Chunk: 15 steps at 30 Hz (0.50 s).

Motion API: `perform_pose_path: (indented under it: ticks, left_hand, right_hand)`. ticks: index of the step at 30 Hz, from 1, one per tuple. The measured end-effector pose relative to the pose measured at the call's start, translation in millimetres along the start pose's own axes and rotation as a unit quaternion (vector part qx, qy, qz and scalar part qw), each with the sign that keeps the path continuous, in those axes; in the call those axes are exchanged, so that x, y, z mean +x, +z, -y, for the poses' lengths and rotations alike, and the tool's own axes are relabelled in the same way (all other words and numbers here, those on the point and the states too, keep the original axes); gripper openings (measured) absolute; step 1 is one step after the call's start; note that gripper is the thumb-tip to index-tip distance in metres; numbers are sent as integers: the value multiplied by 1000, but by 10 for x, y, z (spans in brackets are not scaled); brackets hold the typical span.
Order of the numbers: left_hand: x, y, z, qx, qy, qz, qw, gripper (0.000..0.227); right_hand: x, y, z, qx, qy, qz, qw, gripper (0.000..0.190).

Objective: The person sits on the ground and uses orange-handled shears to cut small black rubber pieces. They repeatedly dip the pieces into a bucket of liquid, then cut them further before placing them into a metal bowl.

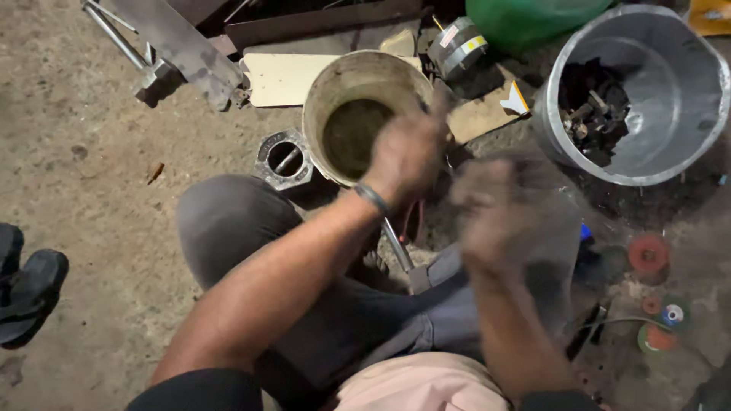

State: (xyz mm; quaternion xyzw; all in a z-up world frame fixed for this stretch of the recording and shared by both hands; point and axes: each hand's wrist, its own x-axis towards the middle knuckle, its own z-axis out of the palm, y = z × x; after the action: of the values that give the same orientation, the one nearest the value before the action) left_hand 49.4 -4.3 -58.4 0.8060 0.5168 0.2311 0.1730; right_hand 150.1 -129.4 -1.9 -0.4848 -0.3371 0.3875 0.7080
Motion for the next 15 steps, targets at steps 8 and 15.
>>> perform_pose_path:
  ticks: [8,15]
  left_hand:
    - [429,-709,585,-489,-198,-126,840,38]
    - [132,-987,190,-703,-150,-30,695,25]
  right_hand:
    - [564,-1241,344,147,-70,11,987,27]
    - [506,-700,-71,195,-32,13,980,20]
